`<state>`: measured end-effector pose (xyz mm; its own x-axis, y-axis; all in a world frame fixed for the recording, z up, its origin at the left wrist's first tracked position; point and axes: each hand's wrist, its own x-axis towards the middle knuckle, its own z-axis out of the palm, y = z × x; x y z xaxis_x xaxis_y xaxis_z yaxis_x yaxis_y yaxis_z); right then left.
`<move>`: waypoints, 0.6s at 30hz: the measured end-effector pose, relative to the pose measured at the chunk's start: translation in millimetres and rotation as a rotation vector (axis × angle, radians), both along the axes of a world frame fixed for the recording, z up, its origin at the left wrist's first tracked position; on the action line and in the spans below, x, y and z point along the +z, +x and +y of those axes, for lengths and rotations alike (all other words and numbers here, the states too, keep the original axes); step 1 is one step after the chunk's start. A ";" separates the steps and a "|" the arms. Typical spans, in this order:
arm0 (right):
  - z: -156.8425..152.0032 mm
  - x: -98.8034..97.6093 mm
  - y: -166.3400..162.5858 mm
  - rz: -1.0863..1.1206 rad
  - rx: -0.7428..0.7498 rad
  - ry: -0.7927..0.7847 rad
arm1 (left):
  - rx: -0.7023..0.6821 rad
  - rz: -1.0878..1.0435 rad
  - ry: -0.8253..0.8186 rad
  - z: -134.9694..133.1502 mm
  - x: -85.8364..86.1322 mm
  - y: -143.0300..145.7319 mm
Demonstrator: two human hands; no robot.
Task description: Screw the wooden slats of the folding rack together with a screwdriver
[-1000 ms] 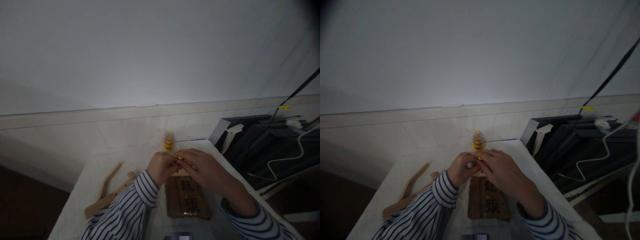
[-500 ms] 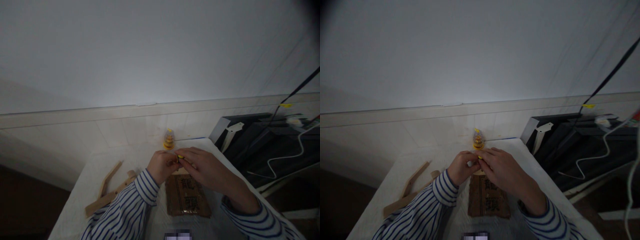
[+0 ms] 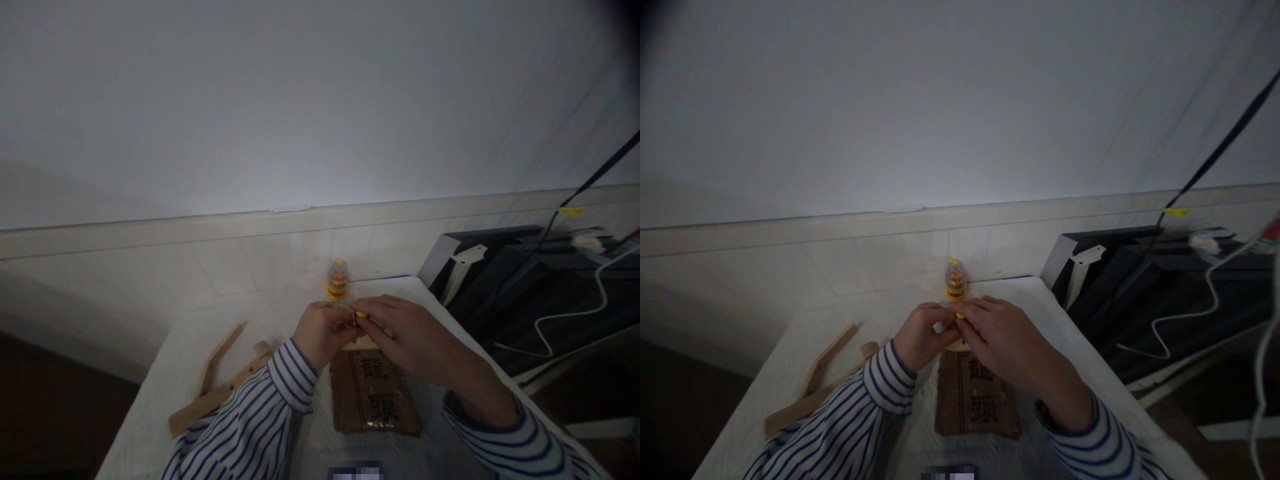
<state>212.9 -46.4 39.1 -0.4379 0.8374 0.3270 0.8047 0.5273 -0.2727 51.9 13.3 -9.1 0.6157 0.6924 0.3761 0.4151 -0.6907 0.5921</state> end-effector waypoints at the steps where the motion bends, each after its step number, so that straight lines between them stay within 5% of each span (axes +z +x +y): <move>1: 0.0 -0.3 0.0 0.002 -0.005 0.001 | -0.002 0.000 -0.007 0.1 -0.1 -0.1; 18: 0.6 -1.9 -1.2 0.009 -0.016 0.005 | -0.005 -0.012 -0.006 1.4 -3.1 -0.7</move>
<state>211.8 -45.7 37.1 -0.4219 0.8423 0.3353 0.8105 0.5162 -0.2768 51.1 14.7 -12.2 0.6147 0.6915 0.3795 0.4042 -0.6893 0.6012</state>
